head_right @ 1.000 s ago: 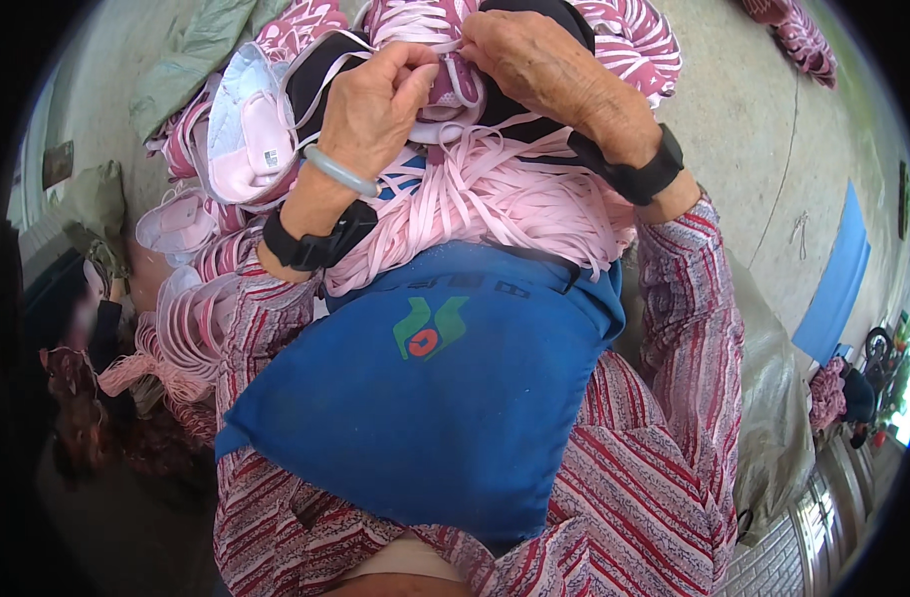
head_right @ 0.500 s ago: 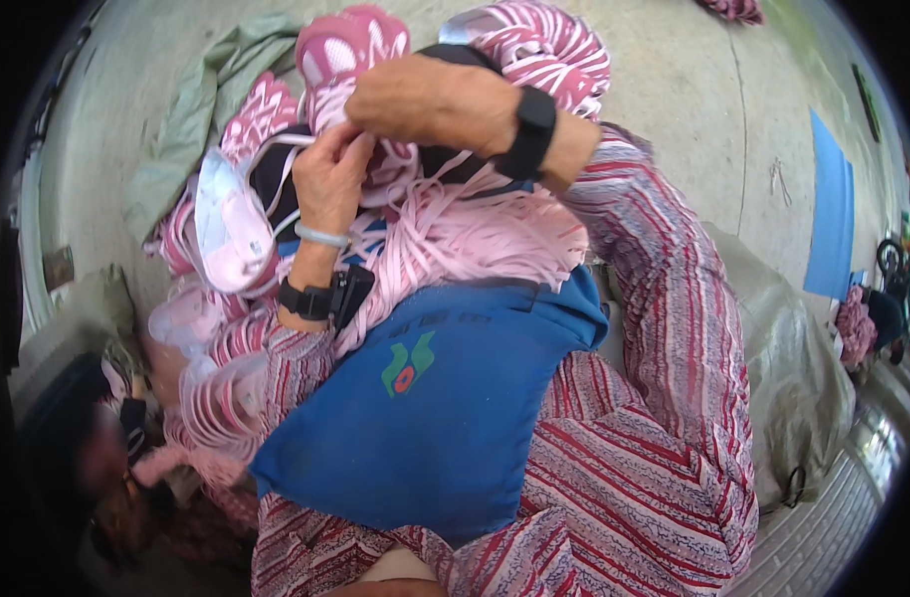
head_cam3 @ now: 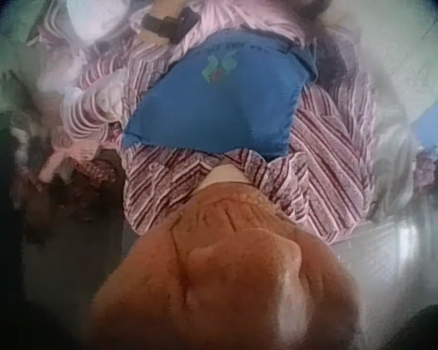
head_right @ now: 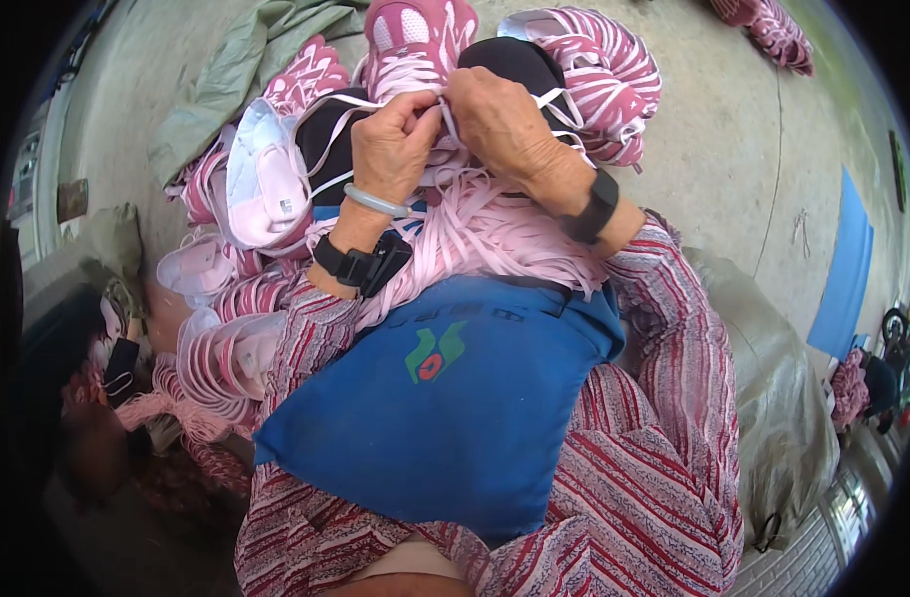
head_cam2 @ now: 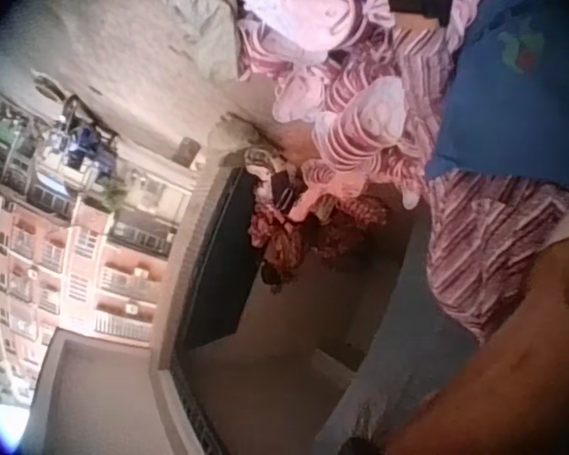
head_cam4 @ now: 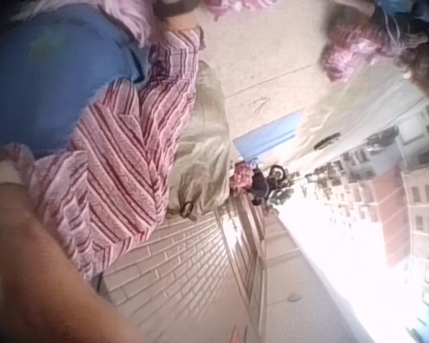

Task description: Lacing multiple pairs of pink athletic shoes from a large pile.

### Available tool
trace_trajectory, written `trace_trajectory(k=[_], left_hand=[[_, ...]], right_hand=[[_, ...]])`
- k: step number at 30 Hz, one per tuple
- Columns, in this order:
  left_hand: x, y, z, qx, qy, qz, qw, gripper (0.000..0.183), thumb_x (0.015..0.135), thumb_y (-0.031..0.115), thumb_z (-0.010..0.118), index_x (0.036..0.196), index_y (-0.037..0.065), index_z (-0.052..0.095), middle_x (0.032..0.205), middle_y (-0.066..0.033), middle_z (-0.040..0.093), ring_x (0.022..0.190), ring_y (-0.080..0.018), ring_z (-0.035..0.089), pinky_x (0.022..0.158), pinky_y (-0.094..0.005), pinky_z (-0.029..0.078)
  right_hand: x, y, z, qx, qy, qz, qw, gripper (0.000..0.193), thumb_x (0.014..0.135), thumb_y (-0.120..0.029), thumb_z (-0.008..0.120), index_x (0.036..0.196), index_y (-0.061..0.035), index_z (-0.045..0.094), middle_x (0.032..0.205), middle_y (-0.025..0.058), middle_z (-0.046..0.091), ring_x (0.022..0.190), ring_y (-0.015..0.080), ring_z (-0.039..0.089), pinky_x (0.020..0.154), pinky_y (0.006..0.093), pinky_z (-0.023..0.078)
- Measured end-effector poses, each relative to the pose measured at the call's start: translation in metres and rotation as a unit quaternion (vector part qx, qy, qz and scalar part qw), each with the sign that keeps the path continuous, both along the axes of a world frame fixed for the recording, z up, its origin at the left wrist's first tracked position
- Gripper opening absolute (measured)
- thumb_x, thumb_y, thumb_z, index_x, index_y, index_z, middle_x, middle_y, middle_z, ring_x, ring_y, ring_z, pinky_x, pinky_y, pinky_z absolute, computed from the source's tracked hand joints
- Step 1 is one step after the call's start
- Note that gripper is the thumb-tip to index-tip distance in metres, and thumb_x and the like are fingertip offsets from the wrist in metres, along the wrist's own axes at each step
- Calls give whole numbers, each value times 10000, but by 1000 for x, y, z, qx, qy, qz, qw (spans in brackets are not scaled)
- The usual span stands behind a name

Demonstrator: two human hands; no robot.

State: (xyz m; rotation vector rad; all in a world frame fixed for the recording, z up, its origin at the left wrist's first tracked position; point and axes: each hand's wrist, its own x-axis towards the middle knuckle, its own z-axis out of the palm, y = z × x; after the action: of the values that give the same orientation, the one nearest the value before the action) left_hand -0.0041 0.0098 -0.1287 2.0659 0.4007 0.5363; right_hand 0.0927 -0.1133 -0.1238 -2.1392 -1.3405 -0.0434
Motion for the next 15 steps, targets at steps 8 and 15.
trace_trajectory(k=[8, 15], left_hand=[[-1, -2, -8, 85, -11, -4, 996, 99, 834, 175, 590, 869, 89, 625, 701, -155, 628, 646, -334, 631, 563, -409, 487], [-29, 8, 14, 126, -12, -38, 991, 49, 827, 82, 606, 843, 37, 594, 639, -105, 619, 550, -205, 616, 495, -298, 439]], right_hand=[[-19, 5, 9, -68, -24, -46, 996, 105, 790, -57, 538, 881, -5, 522, 850, 186, 548, 705, 361, 612, 597, 438, 497], [-8, -9, 38, 67, -55, 25, 996, 167, 791, -89, 623, 940, -25, 585, 852, 133, 568, 818, 313, 565, 742, 409, 464]])
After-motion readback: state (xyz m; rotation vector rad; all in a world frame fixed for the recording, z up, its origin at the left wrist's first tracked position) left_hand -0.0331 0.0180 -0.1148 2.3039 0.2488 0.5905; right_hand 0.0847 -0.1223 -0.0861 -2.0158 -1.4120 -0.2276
